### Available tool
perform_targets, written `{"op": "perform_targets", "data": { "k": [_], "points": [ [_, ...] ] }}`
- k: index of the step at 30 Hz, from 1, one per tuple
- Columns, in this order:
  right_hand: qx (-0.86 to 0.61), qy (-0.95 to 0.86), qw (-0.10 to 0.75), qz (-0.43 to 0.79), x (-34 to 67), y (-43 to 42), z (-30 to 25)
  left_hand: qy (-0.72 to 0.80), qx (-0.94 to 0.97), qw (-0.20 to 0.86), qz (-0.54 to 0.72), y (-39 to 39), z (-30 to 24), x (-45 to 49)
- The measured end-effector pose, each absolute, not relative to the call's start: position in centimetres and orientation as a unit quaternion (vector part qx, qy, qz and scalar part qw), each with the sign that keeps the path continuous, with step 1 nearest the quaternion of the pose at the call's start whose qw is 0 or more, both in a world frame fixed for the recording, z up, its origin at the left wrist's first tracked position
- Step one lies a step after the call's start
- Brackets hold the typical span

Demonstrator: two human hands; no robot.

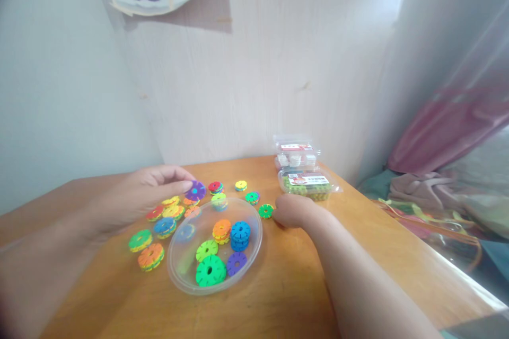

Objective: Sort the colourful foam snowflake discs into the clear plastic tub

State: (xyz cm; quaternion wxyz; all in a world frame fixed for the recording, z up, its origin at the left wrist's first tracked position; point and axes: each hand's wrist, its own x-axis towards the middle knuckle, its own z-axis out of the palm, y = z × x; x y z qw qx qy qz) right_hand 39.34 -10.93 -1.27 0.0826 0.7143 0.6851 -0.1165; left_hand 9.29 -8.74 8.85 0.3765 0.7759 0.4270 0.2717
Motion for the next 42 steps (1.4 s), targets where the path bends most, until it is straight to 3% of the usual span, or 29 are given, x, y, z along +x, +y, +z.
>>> {"op": "perform_targets", "data": {
  "k": [13, 21, 30, 42],
  "points": [
    [0.733, 0.669, 0.045, -0.112, 38.8, -11.0, -1.2, 0.363, 0.894, 0.263, 0.010, -10.1, 7.2, 15.6],
    [0.732, 0.672, 0.032, -0.108, 38.7, -11.2, -0.9, 0.330, 0.922, 0.187, -0.071, -11.2, 5.8, 16.1],
    [0.726, 0.678, 0.035, -0.112, 38.9, -11.4, -0.6, 0.299, 0.942, 0.137, -0.065, -11.1, 4.2, 16.4],
    [0.731, 0.676, 0.012, -0.091, 39.2, -11.4, -0.5, 0.345, 0.918, 0.193, 0.032, -8.1, 6.3, 16.1]
  ]
}}
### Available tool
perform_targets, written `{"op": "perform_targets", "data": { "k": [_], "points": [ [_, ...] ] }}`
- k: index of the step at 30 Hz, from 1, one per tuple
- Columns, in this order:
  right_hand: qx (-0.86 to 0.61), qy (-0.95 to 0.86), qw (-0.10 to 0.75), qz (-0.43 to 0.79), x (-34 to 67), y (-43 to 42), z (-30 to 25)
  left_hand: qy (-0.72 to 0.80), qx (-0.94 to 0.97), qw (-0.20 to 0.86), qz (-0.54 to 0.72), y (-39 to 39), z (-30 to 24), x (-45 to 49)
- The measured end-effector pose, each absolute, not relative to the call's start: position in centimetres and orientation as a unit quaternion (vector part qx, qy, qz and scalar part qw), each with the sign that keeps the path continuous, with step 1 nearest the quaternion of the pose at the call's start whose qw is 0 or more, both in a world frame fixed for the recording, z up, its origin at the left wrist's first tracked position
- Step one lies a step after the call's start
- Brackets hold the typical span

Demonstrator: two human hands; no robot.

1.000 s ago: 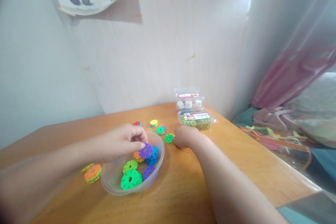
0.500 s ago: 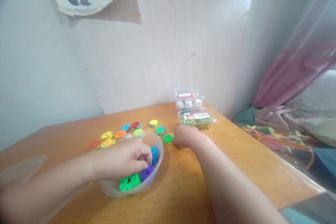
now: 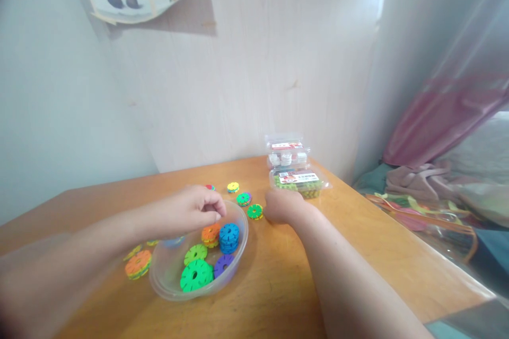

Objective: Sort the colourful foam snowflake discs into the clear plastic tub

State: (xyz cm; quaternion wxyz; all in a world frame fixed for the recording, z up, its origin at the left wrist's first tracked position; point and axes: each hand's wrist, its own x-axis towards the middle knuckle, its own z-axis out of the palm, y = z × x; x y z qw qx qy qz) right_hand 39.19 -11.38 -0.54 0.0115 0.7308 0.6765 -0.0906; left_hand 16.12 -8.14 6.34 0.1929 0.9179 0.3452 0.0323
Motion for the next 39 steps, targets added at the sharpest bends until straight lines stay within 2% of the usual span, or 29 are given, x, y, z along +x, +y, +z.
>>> {"op": "perform_targets", "data": {
  "k": [8, 18, 20, 23, 25, 28, 33, 39],
  "points": [
    [0.675, 0.729, -0.080, -0.082, 39.0, -11.5, -0.9, 0.356, 0.902, 0.215, 0.115, -4.6, 6.1, 16.5],
    [0.687, 0.719, -0.074, -0.078, 38.6, -11.5, -0.5, 0.366, 0.890, 0.241, 0.128, -4.3, 5.5, 16.9],
    [0.696, 0.707, -0.103, -0.070, 38.6, -11.5, -0.4, 0.364, 0.888, 0.246, 0.135, -4.3, 5.4, 17.0],
    [0.700, 0.684, -0.201, -0.042, 38.3, -11.6, 0.1, 0.365, 0.879, 0.262, 0.162, -4.5, 5.3, 17.2],
    [0.676, 0.683, -0.274, -0.035, 38.0, -11.9, 0.5, 0.374, 0.865, 0.278, 0.188, -4.6, 5.2, 17.3],
    [0.629, 0.700, -0.336, -0.046, 37.3, -12.4, 1.0, 0.391, 0.836, 0.316, 0.218, -4.9, 5.4, 17.3],
    [0.575, 0.727, -0.370, -0.058, 36.2, -13.0, 1.0, 0.391, 0.802, 0.390, 0.229, -5.5, 5.8, 17.1],
    [0.552, 0.746, -0.367, -0.067, 35.6, -13.0, 0.5, 0.421, 0.782, 0.396, 0.235, -6.2, 6.0, 16.8]
  ]
}}
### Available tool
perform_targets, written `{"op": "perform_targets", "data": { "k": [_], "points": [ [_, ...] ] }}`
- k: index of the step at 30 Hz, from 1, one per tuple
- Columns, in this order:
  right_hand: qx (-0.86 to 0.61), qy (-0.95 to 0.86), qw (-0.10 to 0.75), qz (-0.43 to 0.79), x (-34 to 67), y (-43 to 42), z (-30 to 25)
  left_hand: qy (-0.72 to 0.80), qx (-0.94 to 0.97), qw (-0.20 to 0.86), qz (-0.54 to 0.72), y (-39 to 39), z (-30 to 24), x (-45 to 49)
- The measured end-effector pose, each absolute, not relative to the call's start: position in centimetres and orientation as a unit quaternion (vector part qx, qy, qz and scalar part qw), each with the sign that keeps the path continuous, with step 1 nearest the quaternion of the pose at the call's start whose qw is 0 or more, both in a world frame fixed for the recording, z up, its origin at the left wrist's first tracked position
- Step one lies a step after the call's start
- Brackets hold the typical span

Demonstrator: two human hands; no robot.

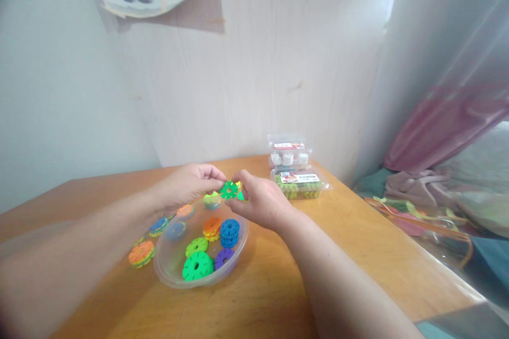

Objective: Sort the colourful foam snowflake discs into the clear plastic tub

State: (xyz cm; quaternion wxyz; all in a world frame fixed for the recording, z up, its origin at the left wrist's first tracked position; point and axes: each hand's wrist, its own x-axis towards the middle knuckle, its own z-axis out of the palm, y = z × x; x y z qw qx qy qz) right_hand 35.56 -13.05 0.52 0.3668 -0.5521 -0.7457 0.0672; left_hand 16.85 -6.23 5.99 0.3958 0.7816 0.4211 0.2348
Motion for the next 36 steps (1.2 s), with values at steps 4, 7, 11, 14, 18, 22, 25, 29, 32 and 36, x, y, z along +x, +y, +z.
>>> {"op": "perform_targets", "data": {
  "k": [4, 7, 11, 14, 18, 22, 25, 29, 32, 36],
  "points": [
    [-0.527, -0.748, 0.395, 0.079, 35.9, -13.2, 0.6, 0.433, 0.784, 0.389, 0.216, -7.2, 7.2, 15.7],
    [-0.534, -0.732, 0.418, 0.068, 36.1, -13.2, 0.8, 0.424, 0.806, 0.385, 0.148, -8.1, 8.4, 14.3],
    [-0.555, -0.718, 0.418, 0.047, 36.2, -13.0, 0.7, 0.376, 0.852, 0.365, 0.015, -9.5, 8.8, 12.9],
    [-0.561, -0.718, 0.409, 0.045, 36.3, -12.7, 0.5, 0.353, 0.876, 0.324, -0.050, -10.5, 8.4, 12.7],
    [-0.566, -0.715, 0.409, 0.031, 36.6, -12.5, 0.1, 0.333, 0.894, 0.285, -0.093, -11.4, 7.9, 12.8],
    [-0.564, -0.712, 0.417, 0.027, 36.9, -12.3, -0.1, 0.314, 0.907, 0.263, -0.099, -11.5, 7.5, 12.7],
    [-0.559, -0.713, 0.422, 0.028, 36.9, -12.2, -0.3, 0.313, 0.908, 0.260, -0.101, -11.4, 7.2, 12.5],
    [-0.557, -0.710, 0.430, 0.028, 36.9, -12.0, -0.4, 0.309, 0.907, 0.267, -0.102, -11.3, 7.0, 12.3],
    [-0.574, -0.686, 0.447, 0.013, 37.2, -11.8, -0.4, 0.317, 0.907, 0.263, -0.088, -11.1, 7.3, 12.4],
    [-0.645, -0.648, 0.405, -0.009, 38.0, -11.4, -0.4, 0.342, 0.907, 0.242, -0.039, -9.7, 7.8, 12.6]
  ]
}}
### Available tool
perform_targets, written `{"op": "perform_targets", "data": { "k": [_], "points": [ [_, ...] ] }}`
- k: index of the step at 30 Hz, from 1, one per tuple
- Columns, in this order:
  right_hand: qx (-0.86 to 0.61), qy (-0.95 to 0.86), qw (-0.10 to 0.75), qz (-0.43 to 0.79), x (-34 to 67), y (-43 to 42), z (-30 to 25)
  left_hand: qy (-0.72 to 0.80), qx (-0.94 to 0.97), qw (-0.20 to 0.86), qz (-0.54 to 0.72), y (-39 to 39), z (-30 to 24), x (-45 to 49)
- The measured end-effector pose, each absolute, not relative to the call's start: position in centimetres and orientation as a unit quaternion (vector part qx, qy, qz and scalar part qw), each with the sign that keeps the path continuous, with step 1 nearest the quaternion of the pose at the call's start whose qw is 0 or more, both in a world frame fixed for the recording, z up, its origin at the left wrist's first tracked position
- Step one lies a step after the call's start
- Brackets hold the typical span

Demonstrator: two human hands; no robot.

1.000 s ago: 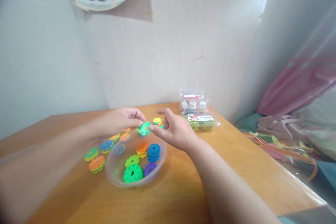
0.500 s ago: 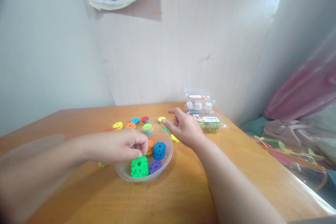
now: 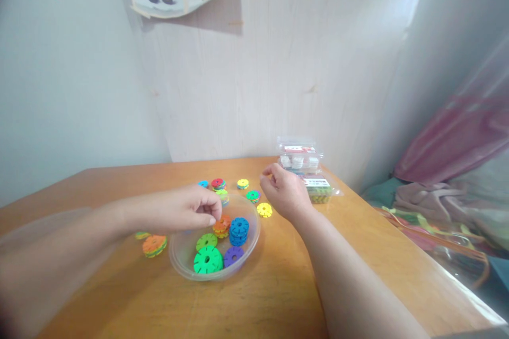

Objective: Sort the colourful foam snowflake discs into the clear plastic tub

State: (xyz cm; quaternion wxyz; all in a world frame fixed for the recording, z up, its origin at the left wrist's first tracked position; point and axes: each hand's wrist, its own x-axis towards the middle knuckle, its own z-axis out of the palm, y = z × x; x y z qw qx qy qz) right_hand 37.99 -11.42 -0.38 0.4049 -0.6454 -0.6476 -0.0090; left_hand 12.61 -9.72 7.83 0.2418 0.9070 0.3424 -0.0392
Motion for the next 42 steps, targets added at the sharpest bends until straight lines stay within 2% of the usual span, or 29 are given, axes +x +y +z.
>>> {"op": "perform_targets", "data": {
  "k": [7, 13, 18, 25, 42],
  "points": [
    [-0.723, -0.650, 0.236, -0.005, 38.0, -11.1, -0.7, 0.377, 0.899, 0.215, 0.055, -4.0, 6.9, 14.7],
    [-0.738, -0.662, 0.129, -0.007, 38.0, -11.2, -0.8, 0.347, 0.928, 0.138, 0.018, 0.3, 5.0, 19.0],
    [-0.741, -0.659, 0.127, -0.004, 37.9, -11.3, -0.7, 0.299, 0.950, 0.061, -0.071, 1.5, 4.0, 22.1],
    [-0.745, -0.652, 0.139, 0.004, 37.9, -11.3, -0.5, 0.258, 0.956, 0.027, -0.138, 1.6, 3.0, 24.1],
    [-0.744, -0.652, 0.149, 0.004, 38.0, -11.4, -0.4, 0.274, 0.952, 0.064, -0.123, 1.8, 2.8, 23.8]
  ]
}}
